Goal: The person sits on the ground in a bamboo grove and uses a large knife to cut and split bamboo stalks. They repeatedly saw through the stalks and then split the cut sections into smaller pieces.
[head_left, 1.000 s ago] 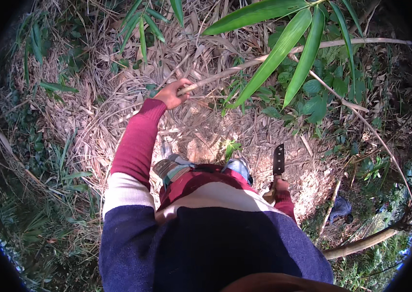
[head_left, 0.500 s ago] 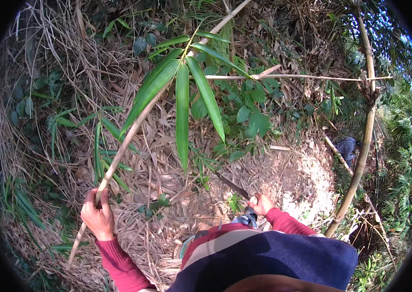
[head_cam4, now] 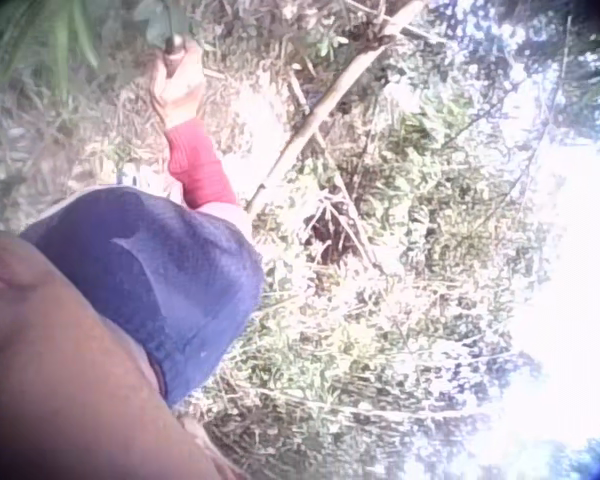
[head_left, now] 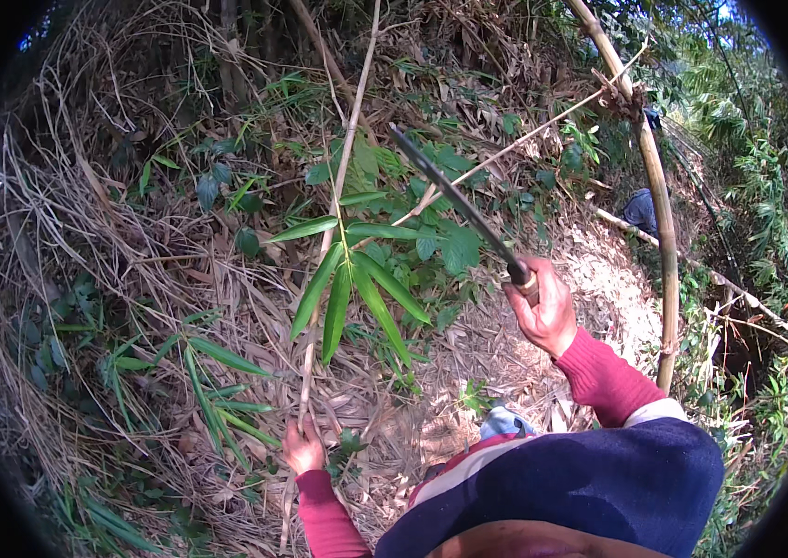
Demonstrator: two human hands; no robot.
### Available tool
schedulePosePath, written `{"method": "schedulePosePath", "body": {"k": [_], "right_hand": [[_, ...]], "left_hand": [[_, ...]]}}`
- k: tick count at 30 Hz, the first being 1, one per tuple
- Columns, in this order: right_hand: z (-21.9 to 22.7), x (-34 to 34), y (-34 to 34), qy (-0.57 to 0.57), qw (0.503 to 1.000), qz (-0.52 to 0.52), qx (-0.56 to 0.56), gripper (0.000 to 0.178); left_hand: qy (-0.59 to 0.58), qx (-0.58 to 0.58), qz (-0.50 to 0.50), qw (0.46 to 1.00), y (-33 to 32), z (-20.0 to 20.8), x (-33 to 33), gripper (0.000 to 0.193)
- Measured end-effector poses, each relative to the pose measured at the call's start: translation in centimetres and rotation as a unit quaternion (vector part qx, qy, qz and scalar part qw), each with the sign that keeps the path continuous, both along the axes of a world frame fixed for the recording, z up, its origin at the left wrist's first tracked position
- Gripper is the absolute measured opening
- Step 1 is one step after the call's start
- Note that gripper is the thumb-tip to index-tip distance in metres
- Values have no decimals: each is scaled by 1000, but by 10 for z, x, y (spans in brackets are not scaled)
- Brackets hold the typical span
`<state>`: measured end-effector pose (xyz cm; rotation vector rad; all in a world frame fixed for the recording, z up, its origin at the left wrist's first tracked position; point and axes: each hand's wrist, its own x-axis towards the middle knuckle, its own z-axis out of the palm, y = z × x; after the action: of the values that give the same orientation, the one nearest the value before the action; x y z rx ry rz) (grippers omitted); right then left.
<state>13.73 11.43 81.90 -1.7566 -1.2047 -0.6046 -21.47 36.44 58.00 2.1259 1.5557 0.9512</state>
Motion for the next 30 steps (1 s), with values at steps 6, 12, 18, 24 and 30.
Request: {"method": "schedulePosePath", "body": {"k": [6,12,18,24,30], "right_hand": [[-54,101,-7,180,938,-280,-94,32],[-82,85,-1,187,947,-247,-87,35],[-82,98,12,244,951,-183,-46,33],[-48,6,40,345,930,-22,121,33],[-50,-15,65,259,959,-88,72,42]], "left_hand": [[11,-115,-63,991,-18,5,6,40],[-120,-330,-196,916,-59,-45,-69,33],[-218,-422,-238,847,-76,-42,-92,43],[-94,-286,-249,920,-133,-51,-26,51],[-101,-270,-283,915,-157,-26,58,51]]}}
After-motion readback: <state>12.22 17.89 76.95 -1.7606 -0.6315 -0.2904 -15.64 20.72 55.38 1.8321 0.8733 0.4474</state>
